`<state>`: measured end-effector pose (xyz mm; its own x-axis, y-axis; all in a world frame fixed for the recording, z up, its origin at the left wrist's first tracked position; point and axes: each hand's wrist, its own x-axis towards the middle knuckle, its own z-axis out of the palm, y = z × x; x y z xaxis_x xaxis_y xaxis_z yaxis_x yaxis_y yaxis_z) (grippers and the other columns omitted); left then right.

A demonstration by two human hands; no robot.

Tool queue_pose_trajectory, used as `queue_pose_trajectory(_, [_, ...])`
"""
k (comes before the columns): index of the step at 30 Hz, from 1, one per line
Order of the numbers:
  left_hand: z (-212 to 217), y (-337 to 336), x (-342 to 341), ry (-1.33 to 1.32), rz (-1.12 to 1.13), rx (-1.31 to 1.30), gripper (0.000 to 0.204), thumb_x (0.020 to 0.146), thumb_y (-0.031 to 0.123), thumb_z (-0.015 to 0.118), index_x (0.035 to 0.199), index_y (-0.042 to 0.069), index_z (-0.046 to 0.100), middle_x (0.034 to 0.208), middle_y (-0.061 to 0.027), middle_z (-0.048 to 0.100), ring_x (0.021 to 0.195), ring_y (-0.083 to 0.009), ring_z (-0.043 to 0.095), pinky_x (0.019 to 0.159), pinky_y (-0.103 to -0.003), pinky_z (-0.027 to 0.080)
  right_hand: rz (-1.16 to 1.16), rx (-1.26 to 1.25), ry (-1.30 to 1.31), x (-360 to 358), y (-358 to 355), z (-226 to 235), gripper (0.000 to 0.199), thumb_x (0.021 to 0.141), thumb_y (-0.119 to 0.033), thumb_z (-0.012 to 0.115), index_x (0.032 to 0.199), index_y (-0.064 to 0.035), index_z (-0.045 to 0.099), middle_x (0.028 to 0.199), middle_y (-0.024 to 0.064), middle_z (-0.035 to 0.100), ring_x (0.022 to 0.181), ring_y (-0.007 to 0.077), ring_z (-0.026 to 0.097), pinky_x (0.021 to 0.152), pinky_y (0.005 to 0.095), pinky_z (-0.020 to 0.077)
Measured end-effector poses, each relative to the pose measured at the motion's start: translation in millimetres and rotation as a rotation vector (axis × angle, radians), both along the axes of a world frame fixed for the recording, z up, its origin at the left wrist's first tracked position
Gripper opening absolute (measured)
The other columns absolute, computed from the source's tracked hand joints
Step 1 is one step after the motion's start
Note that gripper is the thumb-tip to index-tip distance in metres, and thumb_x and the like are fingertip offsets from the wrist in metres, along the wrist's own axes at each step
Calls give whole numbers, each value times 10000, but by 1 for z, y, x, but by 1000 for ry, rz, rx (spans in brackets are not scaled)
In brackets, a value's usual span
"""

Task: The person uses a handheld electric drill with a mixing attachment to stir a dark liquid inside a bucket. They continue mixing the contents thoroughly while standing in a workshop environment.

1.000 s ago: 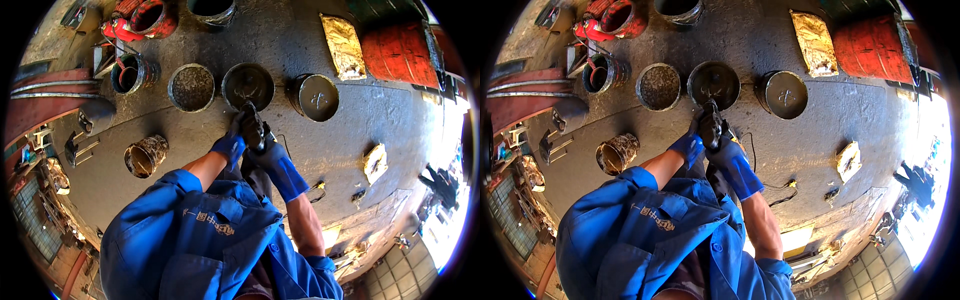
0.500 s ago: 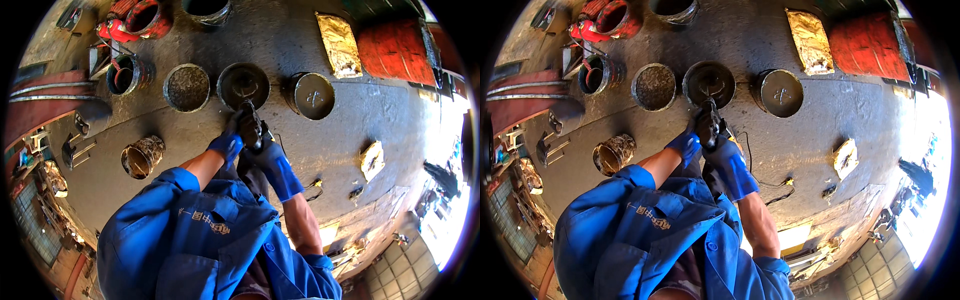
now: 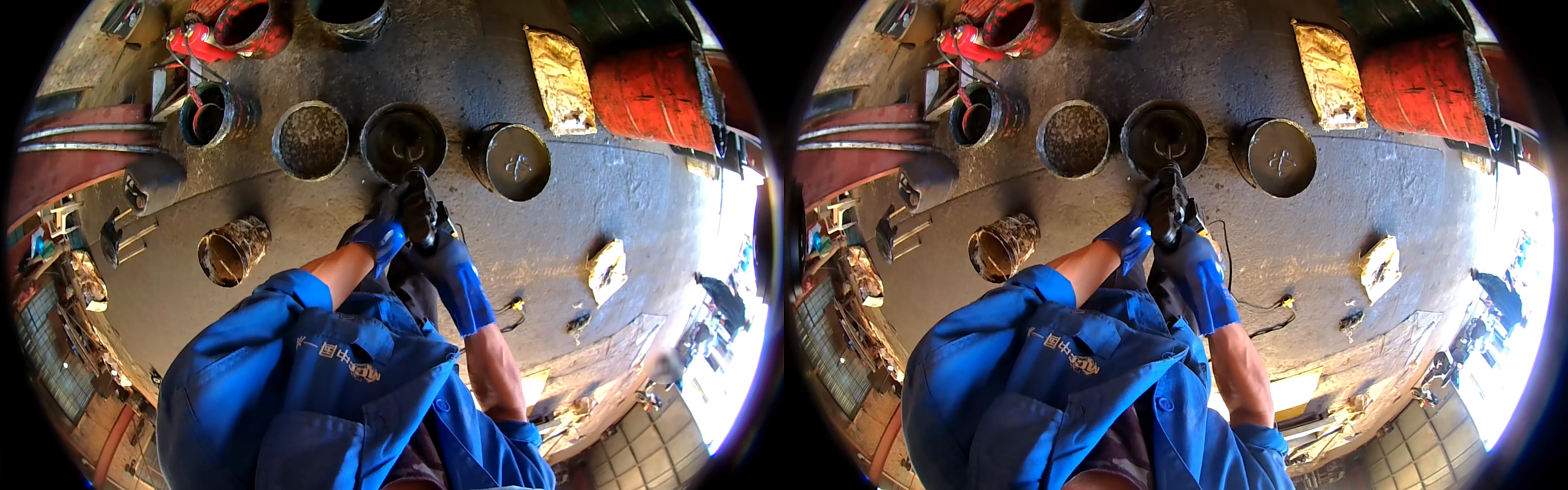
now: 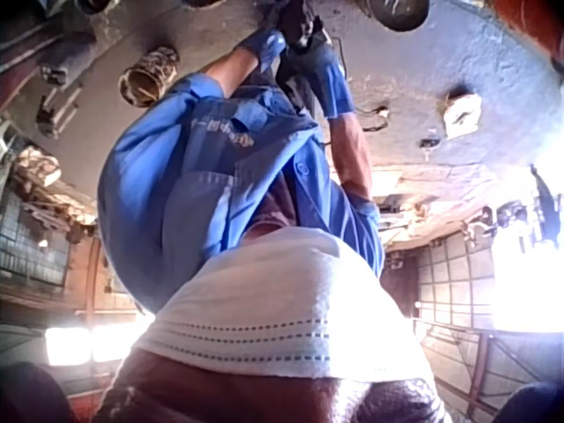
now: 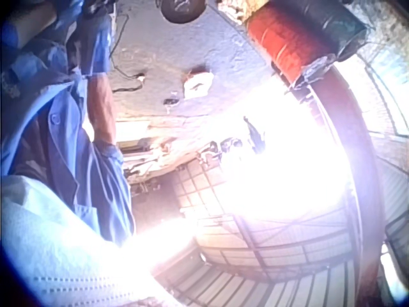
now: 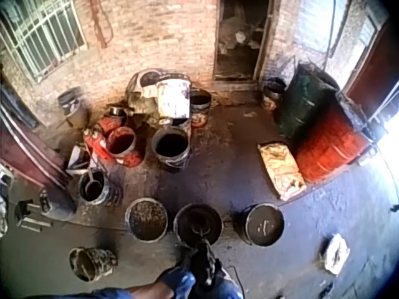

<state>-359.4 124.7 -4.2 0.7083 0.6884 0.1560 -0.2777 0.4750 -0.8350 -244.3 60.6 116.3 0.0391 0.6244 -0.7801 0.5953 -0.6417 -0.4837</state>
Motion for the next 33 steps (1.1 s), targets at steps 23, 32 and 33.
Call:
queue_pose_trajectory(23, [-27,-24,29,-112,151,-57,188,1081,226,463,896,196,459,669,-3,385,563,-166,406,492,-338,368,-70,12,22,3,-20,-3,473,781,-394,851,1136,-100,745,999,112,777,902,196,722,829,389,576])
queue_pose_trajectory(32, [-13,-20,18,-78,21,-8,278,1016,92,517,791,243,454,657,29,375,578,-107,382,531,-317,321,-39,-14,-33,1,-15,3,482,783,-423,840,1108,-79,748,961,150,779,879,239,748,814,402,586])
queue_pose_trajectory(33, [-10,-20,17,-78,18,-9,278,1016,92,517,791,243,454,657,29,375,578,-107,382,531,-317,321,-42,-42,-27,3,-15,1,474,783,-423,840,1099,-81,752,954,145,780,874,239,747,812,400,586])
